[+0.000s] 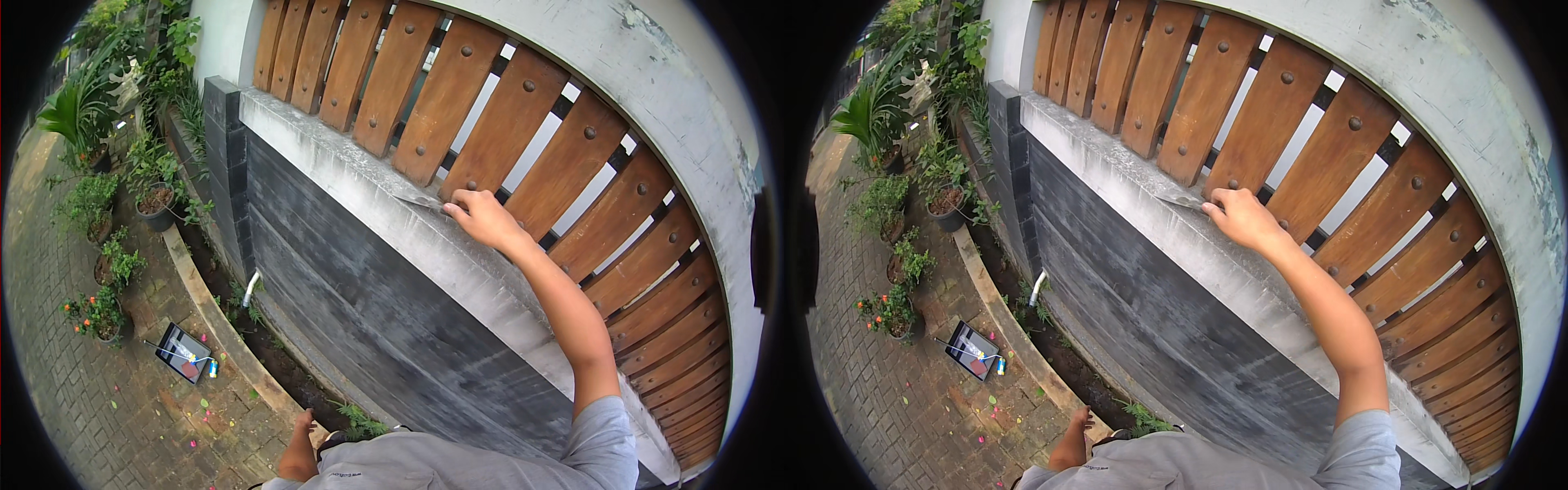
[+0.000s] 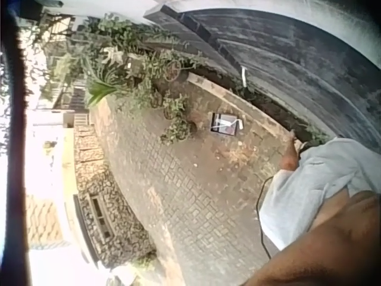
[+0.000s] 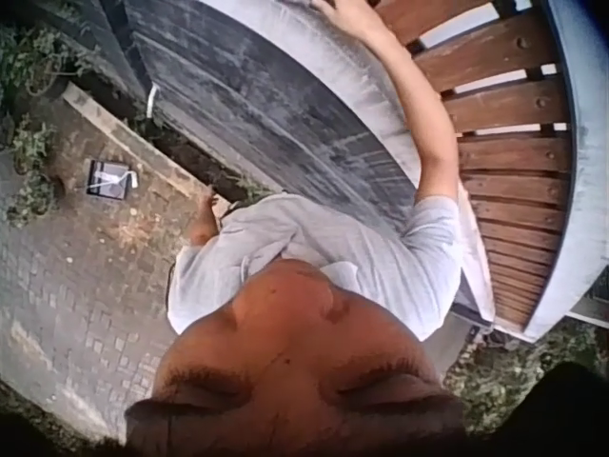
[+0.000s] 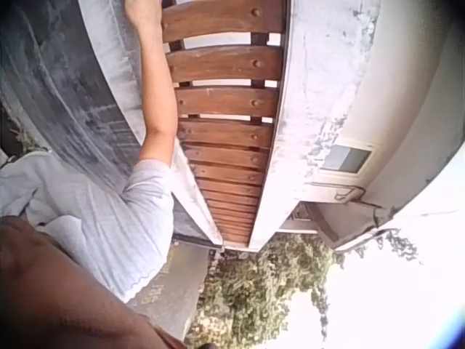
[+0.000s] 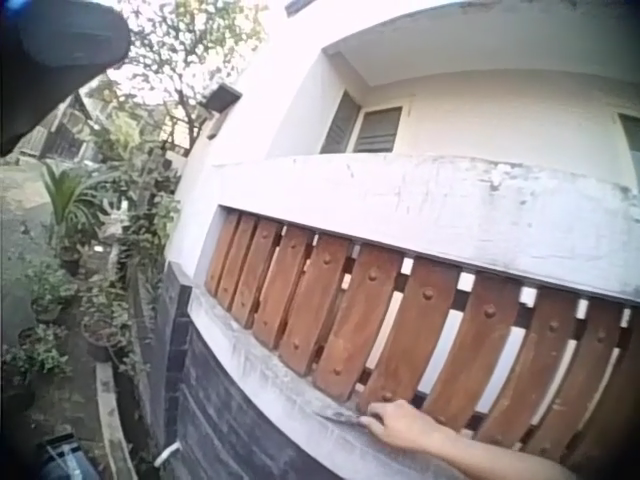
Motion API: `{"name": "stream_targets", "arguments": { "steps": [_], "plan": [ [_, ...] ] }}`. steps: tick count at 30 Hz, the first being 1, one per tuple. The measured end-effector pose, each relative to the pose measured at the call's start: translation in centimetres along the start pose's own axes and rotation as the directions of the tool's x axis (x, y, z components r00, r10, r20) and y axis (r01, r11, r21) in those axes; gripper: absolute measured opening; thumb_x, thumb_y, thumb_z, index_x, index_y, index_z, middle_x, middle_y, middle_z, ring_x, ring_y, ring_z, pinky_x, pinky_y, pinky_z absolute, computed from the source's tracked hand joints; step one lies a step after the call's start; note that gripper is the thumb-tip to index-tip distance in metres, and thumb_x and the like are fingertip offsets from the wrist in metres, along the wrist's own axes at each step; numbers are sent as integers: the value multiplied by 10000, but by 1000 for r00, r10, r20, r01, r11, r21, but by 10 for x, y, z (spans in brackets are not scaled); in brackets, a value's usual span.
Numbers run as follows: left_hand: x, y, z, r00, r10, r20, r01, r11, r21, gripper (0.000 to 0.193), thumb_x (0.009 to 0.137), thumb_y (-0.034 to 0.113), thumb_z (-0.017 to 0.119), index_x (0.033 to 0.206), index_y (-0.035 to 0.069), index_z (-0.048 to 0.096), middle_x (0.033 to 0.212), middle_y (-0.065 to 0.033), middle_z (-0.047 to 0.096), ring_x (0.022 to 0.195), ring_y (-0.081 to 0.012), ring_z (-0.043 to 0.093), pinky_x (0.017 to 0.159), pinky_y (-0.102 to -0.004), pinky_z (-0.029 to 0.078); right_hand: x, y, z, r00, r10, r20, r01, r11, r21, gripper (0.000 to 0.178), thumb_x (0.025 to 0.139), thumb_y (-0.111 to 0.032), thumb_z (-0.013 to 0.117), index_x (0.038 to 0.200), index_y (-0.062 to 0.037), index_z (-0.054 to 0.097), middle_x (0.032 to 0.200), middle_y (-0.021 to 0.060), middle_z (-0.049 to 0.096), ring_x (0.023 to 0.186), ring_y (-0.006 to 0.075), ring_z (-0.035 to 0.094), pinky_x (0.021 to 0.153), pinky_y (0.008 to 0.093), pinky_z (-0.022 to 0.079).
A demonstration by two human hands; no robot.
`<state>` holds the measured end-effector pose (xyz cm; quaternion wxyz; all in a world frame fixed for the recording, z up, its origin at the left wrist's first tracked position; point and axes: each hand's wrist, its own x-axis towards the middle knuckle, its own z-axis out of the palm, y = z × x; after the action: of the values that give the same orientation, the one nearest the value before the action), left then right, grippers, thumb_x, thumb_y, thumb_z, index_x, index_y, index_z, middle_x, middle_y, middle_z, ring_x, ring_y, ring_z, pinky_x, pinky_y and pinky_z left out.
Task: The person is using a putty knife to scrape off dirt or old paint from the top edge of a concrete wall.
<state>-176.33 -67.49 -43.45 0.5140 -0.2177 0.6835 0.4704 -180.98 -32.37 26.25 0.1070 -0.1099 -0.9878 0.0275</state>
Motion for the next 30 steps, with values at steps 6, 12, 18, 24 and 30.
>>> {"name": "stream_targets", "arguments": {
  "steps": [6, 12, 18, 24, 30],
  "plan": [
    [3, -23, -6, 999, -14, -29, 12, 997, -79, 466, 849, 438, 524, 1087, 39, 556, 1005, -123, 593, 757, -331, 653, 644, -457, 489, 34, -113, 20, 867, -494, 72, 482, 866, 136, 334, 882, -363, 600, 919, -32, 625, 761, 193, 633, 758, 349, 619, 675, 416, 477],
    [7, -16, -25, 997, -29, 68, 28, 1000, 11, 602, 886, 483, 462, 1370, 133, 389, 1347, -144, 457, 955, -370, 612, 753, -499, 472, -22, -40, -56, 987, -148, 60, 156, 976, -150, 346, 845, -338, 642, 843, 8, 635, 745, 204, 637, 730, 334, 630, 674, 409, 484],
    [4, -2, -41, 1000, -19, 7, 19, 1000, 15, 578, 897, 455, 460, 1377, 142, 383, 1294, -123, 504, 877, -349, 633, 735, -483, 481, -26, 2, -42, 990, 115, 86, -106, 989, -100, 379, 851, -344, 637, 849, 35, 637, 822, 228, 649, 836, 363, 635, 755, 428, 494],
    [-17, 26, -35, 996, 12, -91, -11, 1000, 18, 530, 854, 423, 528, 1243, 63, 512, 1140, -146, 584, 843, -328, 646, 671, -449, 495, 63, -62, 39, 993, 17, -119, -11, 998, 56, 379, 873, -344, 597, 945, 25, 650, 975, 242, 649, 937, 404, 624, 822, 459, 508],
    [-49, 73, -45, 974, 218, -62, -224, 964, -141, 576, 887, 433, 504, 1339, 83, 429, 1284, -127, 533, 923, -297, 628, 770, -447, 470, 73, -184, 123, 932, -348, 97, 335, 933, 130, 360, 834, -391, 645, 927, -44, 647, 874, 202, 664, 892, 379, 635, 776, 459, 498]
  ]
}}
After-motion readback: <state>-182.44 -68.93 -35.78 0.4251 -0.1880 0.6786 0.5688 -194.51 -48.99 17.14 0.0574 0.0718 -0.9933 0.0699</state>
